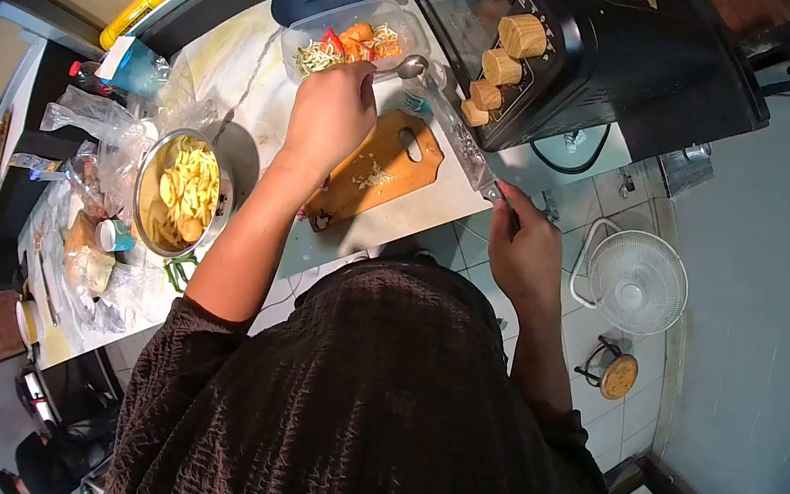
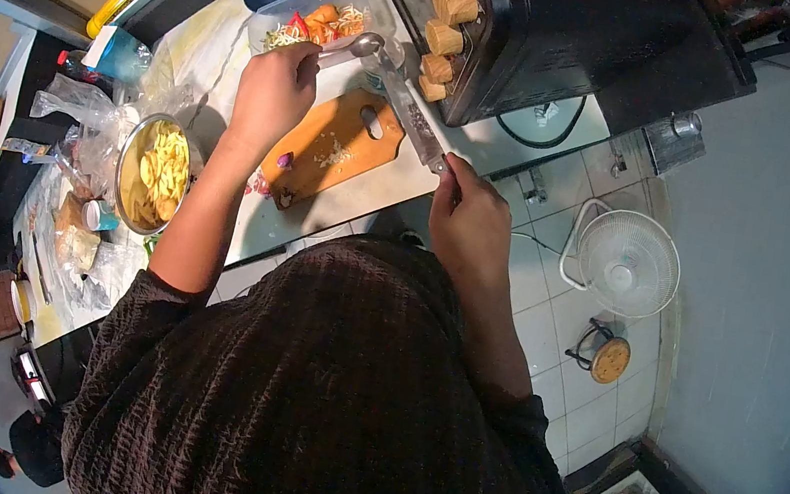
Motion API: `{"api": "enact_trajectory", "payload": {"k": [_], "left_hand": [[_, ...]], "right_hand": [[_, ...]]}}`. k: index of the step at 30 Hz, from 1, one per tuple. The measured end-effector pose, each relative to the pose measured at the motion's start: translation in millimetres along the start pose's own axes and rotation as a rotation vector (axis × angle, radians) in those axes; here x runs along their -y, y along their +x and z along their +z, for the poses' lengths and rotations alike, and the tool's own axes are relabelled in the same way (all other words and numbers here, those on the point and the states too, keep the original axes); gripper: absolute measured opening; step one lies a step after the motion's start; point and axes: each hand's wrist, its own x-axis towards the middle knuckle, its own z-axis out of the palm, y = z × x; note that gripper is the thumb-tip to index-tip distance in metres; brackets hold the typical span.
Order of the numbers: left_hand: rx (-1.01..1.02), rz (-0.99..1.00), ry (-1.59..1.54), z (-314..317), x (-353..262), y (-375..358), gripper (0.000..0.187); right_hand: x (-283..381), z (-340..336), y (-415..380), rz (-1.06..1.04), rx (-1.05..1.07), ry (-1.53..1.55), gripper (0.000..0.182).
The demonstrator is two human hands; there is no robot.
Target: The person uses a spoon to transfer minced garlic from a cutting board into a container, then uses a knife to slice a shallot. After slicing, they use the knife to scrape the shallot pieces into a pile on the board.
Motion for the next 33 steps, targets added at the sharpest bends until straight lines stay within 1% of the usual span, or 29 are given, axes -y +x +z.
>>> {"api": "enact_trajectory", "payload": {"k": [3,5,6,8,12,14,15,17,18,21,23,25,27,29,30,32,33], "left_hand": [[-0.003,0.004,-0.011,-1,0,-1,0.02],[-0.019,0.008,-0.025,5,-4,-4,0.02],[-0.016,0.006,-0.029,5,-6,-6,0.02],[-0.065,0.004,-0.059,3,-7,-7,0.013],[-0.055,0.027,-0.072,3,-1,-8,0.014],[-0.099,0.048,-0.058,3,-4,-8,0.016],[-0.101,0.049,-0.058,2,-3,-8,0.016],[-0.057,-0.021,-0.029,-1,3,-10,0.021],[-0.056,-0.026,-0.026,-2,6,-12,0.021],[-0.076,-0.075,-0.106,-3,18,-19,0.021],[-0.106,-0.156,-0.235,-6,25,-29,0.021],[-0.119,-0.197,-0.262,-12,29,-41,0.022],[-0.096,-0.368,-0.357,-20,27,-51,0.022],[-0.107,-0.399,-0.379,-21,30,-62,0.023],[-0.103,-0.441,-0.394,-21,33,-66,0.023],[-0.112,-0.489,-0.453,-17,43,-77,0.024],[-0.115,-0.497,-0.448,-18,46,-83,0.024]], "right_hand": [[1,-1,0,-0.032,-0.007,0.083,0.028],[-3,-3,0,-0.077,-0.037,-0.026,0.027],[-5,-4,-2,-0.073,-0.036,-0.03,0.027],[-7,-2,-2,-0.062,-0.051,0.013,0.027],[-2,-3,-4,-0.057,-0.017,0.102,0.027],[-9,2,-1,-0.089,-0.047,-0.059,0.028],[-10,1,-2,-0.091,-0.049,-0.059,0.028],[-11,-2,-4,-0.109,-0.067,0.042,0.028],[-10,-3,-4,-0.11,-0.062,0.044,0.028],[-9,-4,-3,-0.071,-0.03,-0.002,0.028],[-14,1,-4,-0.084,-0.09,0.087,0.027],[-21,6,-1,-0.111,-0.074,0.105,0.027],[-27,9,1,-0.141,-0.061,0.122,0.027],[-29,11,5,-0.09,0.008,0.135,0.027],[-29,10,6,-0.099,0.015,0.136,0.027],[-28,7,7,0.033,0.065,0.108,0.028],[-29,4,4,0.03,0.074,0.11,0.028]]}}
